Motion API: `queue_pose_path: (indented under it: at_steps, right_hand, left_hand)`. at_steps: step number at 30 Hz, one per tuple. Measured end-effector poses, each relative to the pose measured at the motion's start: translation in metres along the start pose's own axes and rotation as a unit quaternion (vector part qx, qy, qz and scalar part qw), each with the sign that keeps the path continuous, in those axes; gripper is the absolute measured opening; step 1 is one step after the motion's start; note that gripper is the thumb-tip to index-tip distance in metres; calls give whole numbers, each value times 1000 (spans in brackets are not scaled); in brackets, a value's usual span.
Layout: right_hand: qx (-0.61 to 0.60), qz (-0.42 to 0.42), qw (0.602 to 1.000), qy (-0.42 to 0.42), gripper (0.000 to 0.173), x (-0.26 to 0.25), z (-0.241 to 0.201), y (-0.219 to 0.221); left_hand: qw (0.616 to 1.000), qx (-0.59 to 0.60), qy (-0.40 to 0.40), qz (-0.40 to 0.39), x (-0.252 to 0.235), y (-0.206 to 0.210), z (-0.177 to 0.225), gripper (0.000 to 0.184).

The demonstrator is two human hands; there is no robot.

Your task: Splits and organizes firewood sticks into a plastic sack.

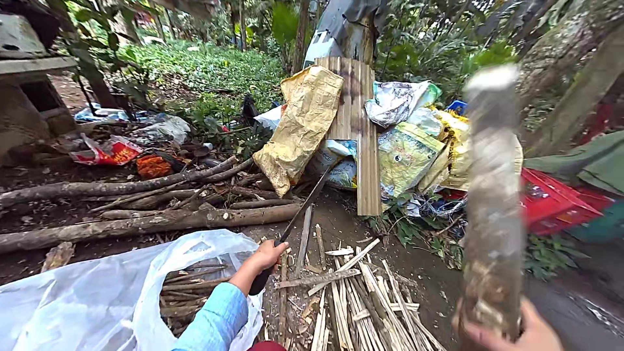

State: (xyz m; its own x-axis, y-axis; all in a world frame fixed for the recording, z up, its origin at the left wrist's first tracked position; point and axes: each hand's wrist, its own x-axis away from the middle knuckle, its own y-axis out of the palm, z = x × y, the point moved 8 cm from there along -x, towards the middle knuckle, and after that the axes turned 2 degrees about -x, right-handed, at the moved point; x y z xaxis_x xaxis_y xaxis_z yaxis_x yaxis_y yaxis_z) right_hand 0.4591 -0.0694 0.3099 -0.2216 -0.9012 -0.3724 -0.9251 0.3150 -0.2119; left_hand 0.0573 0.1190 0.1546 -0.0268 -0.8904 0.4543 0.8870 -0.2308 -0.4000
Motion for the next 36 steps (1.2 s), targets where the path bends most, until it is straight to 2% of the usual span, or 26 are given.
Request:
queue_pose_path:
  at_steps: [2,4,5,7,8,9,10,11,12,13,14,15,16,18,21,23,25,27,29,30,31,32,33,34,35,36]
  right_hand:
    - [0,111,984,-143,112,-46,-46,-2]
    - [-10,205,947,-248,113,-80,-83,9]
    - [-20,226,935,-271,106,-93,-95,20]
    - [-1,209,942,-261,100,-105,-96,56]
    - [40,174,959,-221,98,-107,-81,77]
    - [106,117,977,-147,94,-108,-57,98]
    - [201,32,978,-45,89,-108,-23,119]
    - [317,-74,944,59,84,-107,17,137]
    - [417,-176,880,142,81,-102,55,152]
    - [471,-242,826,191,81,-97,86,161]
    - [477,-276,805,219,82,-94,106,165]
    - [459,-292,807,233,81,-92,117,166]
    - [417,-296,826,238,78,-91,122,165]
    - [280,-281,885,243,73,-88,117,161]
    - [104,-228,944,213,71,-89,64,145]
    - [55,-166,975,140,73,-106,5,124]
    - [28,-62,997,36,72,-131,-46,99]
    - [-18,50,995,-80,83,-156,-81,81]
    - [-42,126,975,-180,92,-169,-100,80]
    - [-25,152,968,-196,95,-170,-96,85]
    - [14,155,972,-177,97,-168,-78,96]
    - [79,125,982,-119,98,-163,-46,110]
    - [176,57,982,-30,97,-157,-1,128]
    - [291,-43,953,70,92,-148,52,146]
    - [385,-148,897,158,86,-133,102,161]
    - [432,-217,848,219,83,-119,142,171]
  left_hand:
    - [1000,-1,-1,3,2,1,-1,47]
    - [1000,-9,0,4,3,3,-3,47]
    - [1000,-16,0,3,4,4,-4,47]
    - [999,-31,6,7,7,6,-5,48]
    - [999,-37,7,8,9,7,-5,48]
    - [999,-41,6,8,13,8,-5,49]
    - [999,-47,2,9,16,8,-6,48]
    - [999,-54,-4,9,19,10,-7,48]
    - [998,-64,-13,10,20,11,-10,50]
    - [997,-78,-24,9,20,12,-13,52]
    - [995,-93,-28,8,18,12,-15,54]
    - [994,-104,-30,8,16,13,-18,54]
    - [994,-106,-29,8,14,13,-20,54]
    - [995,-99,-29,7,13,14,-20,52]
    - [996,-82,-32,4,14,9,-21,50]
    - [997,-67,-37,5,15,6,-22,49]
    - [998,-52,-38,9,15,4,-26,47]
    - [998,-47,-39,9,13,2,-27,46]
    - [998,-49,-42,6,13,2,-28,47]
    - [998,-52,-39,7,13,4,-27,46]
    - [998,-59,-35,9,11,5,-27,46]
    - [997,-67,-34,8,10,7,-28,47]
    - [996,-78,-33,7,8,8,-29,48]
    - [995,-91,-34,6,7,11,-31,50]
    - [994,-105,-38,1,7,14,-34,53]
    - [991,-122,-49,-8,5,17,-38,57]
